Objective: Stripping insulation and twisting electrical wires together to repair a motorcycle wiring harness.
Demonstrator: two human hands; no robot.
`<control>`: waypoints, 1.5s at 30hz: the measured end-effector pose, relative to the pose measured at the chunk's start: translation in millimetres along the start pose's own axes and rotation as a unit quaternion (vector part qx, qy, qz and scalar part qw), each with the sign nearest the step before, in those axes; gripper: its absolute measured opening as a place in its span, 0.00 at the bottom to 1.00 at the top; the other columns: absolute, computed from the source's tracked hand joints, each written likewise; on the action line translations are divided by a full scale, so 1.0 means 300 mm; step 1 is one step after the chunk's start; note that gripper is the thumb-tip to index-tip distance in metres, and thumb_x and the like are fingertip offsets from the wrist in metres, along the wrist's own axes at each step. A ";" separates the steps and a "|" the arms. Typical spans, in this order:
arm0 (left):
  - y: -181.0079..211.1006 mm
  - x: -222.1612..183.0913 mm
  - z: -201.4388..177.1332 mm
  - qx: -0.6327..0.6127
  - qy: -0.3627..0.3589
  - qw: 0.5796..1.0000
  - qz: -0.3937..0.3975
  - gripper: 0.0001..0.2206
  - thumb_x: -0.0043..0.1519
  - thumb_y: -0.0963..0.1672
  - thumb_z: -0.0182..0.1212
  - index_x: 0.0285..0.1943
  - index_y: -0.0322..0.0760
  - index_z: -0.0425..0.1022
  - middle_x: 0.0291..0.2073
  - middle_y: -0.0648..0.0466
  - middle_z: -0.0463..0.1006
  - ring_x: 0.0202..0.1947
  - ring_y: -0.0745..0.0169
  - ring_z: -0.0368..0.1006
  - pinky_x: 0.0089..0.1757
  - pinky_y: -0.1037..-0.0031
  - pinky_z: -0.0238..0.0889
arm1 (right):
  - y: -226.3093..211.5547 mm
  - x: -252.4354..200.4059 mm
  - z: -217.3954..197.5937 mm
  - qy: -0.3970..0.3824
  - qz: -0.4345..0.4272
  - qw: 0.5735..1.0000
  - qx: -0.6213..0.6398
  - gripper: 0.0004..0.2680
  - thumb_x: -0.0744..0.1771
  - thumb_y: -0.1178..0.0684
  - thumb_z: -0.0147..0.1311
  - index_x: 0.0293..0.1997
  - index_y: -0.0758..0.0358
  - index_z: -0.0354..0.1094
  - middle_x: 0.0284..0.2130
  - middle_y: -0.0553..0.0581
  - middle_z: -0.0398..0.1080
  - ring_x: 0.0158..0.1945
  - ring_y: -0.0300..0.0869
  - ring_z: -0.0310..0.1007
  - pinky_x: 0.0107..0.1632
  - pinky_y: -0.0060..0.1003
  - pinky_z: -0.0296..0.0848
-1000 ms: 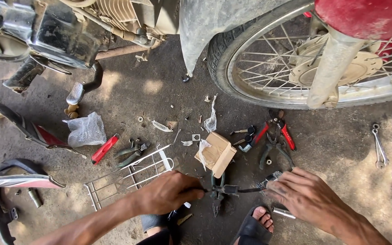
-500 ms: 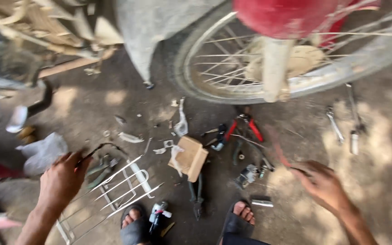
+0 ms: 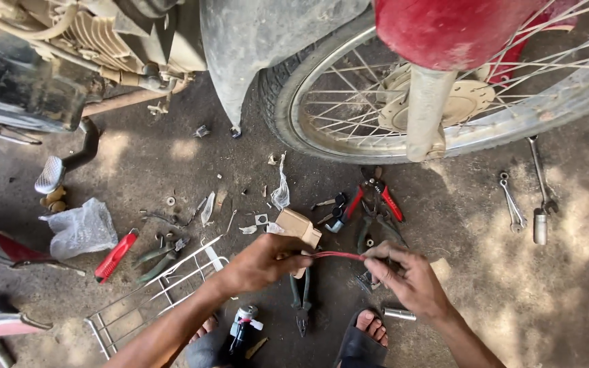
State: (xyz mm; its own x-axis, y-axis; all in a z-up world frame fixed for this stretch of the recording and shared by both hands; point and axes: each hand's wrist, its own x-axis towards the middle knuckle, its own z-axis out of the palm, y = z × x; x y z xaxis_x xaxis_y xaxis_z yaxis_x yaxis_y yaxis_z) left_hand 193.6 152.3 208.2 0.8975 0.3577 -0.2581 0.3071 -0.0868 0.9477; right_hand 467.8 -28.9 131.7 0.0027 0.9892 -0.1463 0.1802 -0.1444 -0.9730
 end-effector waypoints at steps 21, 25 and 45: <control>-0.121 -0.012 0.104 -0.406 0.142 0.899 -0.083 0.09 0.63 0.39 0.62 0.49 0.24 0.78 0.40 0.38 0.85 0.31 0.50 0.84 0.31 0.69 0.78 | -0.046 0.194 0.249 0.064 0.041 0.760 0.646 0.23 0.68 0.60 0.57 0.73 0.63 0.55 0.59 0.66 0.70 0.53 0.50 0.75 0.51 0.39 0.77; -0.098 -0.005 0.107 -0.378 0.177 0.903 -0.102 0.07 0.61 0.40 0.65 0.45 0.27 0.78 0.36 0.39 0.87 0.27 0.51 0.84 0.26 0.70 0.77 | -0.036 0.203 0.284 0.140 0.095 0.703 0.690 0.19 0.68 0.51 0.56 0.67 0.67 0.63 0.61 0.60 0.70 0.54 0.45 0.72 0.53 0.37 0.74; -0.071 -0.046 0.086 -0.020 0.191 0.971 -0.141 0.14 0.66 0.47 0.53 0.49 0.35 0.79 0.26 0.52 0.88 0.24 0.65 0.85 0.31 0.76 0.83 | 0.029 0.165 0.221 0.140 0.041 0.919 0.367 0.19 0.69 0.58 0.53 0.71 0.61 0.61 0.41 0.59 0.79 0.42 0.42 0.75 0.44 0.35 0.76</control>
State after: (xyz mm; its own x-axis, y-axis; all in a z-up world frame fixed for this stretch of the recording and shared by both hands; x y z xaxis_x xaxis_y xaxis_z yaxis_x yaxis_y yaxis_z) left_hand 183.0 125.2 186.8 0.5934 0.6820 -0.4275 0.5047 0.0985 0.8577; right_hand 404.3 17.1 104.0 0.2582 0.9268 -0.2727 -0.5431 -0.0942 -0.8344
